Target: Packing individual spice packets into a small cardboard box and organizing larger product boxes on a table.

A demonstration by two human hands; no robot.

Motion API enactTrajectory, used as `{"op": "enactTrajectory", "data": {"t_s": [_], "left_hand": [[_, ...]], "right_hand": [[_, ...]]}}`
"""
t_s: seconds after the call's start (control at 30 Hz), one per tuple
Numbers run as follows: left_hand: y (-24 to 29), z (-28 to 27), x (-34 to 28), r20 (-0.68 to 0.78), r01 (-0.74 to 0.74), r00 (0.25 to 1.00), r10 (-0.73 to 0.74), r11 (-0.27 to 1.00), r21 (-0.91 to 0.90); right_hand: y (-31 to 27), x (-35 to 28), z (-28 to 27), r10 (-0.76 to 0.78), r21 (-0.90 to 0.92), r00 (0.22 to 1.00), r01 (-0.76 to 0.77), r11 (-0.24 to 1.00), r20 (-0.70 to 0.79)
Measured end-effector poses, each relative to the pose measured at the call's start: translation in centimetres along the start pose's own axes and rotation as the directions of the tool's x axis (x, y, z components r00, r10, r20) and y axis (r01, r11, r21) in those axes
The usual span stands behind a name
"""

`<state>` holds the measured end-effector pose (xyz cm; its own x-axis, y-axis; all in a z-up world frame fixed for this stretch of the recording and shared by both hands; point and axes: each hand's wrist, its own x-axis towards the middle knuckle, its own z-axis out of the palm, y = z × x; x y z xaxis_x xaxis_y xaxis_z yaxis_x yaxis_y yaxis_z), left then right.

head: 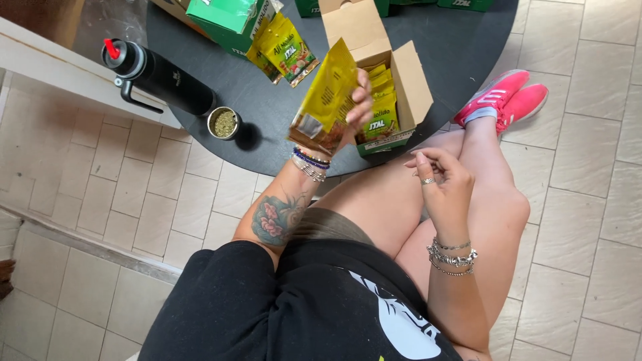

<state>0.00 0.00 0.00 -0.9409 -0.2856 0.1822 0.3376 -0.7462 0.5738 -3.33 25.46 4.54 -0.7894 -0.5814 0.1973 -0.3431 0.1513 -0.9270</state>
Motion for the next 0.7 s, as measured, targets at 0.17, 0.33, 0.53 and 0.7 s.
{"op": "enactTrajectory", "data": {"t_s": [0.17, 0.33, 0.53, 0.7], "left_hand": [[0.0, 1.1, 0.1, 0.345, 0.188, 0.937, -0.061, 0.919, -0.348], [1.2, 2.0, -1.1, -0.096, -0.143, 0.923, 0.372, 0.564, 0.814], [1.8, 1.7, -1.6, 0.039, 0.027, 0.877, 0.479, -0.130, 0.991], [0.5, -1.1, -0.9, 0.029, 0.094, 0.928, 0.371, -0.310, 0.946]], "right_hand": [[0.5, -0.1, 0.5, -0.046, 0.017, 0.999, 0.045, 0.999, 0.020], [0.6, -0.1, -0.3, -0.023, 0.000, 1.000, 0.023, 1.000, 0.015], [1.1, 0.0, -1.0, 0.008, -0.009, 1.000, -0.008, 1.000, -0.012], [1.0, -0.1, -1.1, 0.014, -0.006, 1.000, -0.014, 1.000, -0.016]]}}
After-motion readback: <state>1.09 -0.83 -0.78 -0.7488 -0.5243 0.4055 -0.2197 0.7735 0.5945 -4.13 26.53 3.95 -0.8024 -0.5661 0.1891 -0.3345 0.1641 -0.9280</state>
